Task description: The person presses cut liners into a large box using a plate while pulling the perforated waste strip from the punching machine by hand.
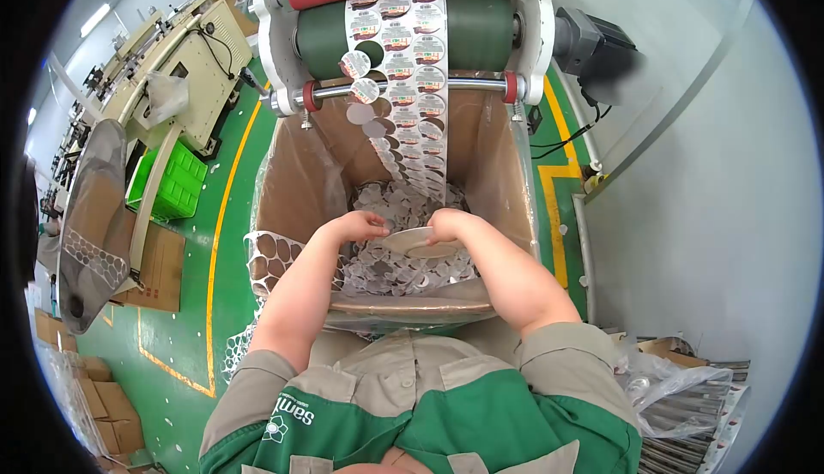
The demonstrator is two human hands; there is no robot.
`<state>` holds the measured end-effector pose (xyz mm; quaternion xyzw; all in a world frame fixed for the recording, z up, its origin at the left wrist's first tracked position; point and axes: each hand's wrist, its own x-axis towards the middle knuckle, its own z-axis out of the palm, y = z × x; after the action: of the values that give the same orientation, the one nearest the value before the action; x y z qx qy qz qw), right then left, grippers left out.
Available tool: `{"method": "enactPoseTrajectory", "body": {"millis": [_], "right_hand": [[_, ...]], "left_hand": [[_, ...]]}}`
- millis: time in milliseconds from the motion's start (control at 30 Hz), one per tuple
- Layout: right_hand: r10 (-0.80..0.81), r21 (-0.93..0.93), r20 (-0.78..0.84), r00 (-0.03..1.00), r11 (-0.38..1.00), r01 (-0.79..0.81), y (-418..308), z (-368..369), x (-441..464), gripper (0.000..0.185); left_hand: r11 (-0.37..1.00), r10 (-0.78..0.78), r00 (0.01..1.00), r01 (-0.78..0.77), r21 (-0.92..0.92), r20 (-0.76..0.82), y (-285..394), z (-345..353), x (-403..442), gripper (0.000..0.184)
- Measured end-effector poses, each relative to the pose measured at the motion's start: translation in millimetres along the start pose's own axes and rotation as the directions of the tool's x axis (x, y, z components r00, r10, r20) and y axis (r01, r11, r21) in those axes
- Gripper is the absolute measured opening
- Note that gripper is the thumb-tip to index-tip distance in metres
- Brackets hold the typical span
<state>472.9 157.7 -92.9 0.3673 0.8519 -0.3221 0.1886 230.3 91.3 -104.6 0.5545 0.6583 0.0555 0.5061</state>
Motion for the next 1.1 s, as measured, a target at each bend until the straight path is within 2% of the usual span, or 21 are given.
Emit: {"method": "enactPoseTrajectory", "body": {"millis": [67,167,567,1100], "right_hand": [[0.031,0.02,0.017,0.999,0.999,-0.032,-2.2,-1.0,-1.0,0.034],[0.026,-0.037,0.016,1.0,0.999,-0.025,-4.2,-2.5,-2.0,0.035],[-0.005,-0.032,0.022,1.0,0.999,0.006,1.7,1.1,2.4,0.037],[0.038,0.014,0.05,0.998,0.999,-0.038,-0.9,-1.5,0.0,0.035]], "left_hand": [[0.999,0.011,1.0,-0.011,-0.047,0.006,-1.5,0.4,-1.0,0.062],[0.999,-0.016,0.999,0.017,-0.032,0.03,-4.5,-0.5,2.8,0.064],[1.0,-0.015,0.999,0.015,0.014,0.042,-12.4,-0.8,13.1,0.069],[0.999,-0.017,1.0,0.018,-0.028,0.012,-3.4,-2.4,2.9,0.064]]}}
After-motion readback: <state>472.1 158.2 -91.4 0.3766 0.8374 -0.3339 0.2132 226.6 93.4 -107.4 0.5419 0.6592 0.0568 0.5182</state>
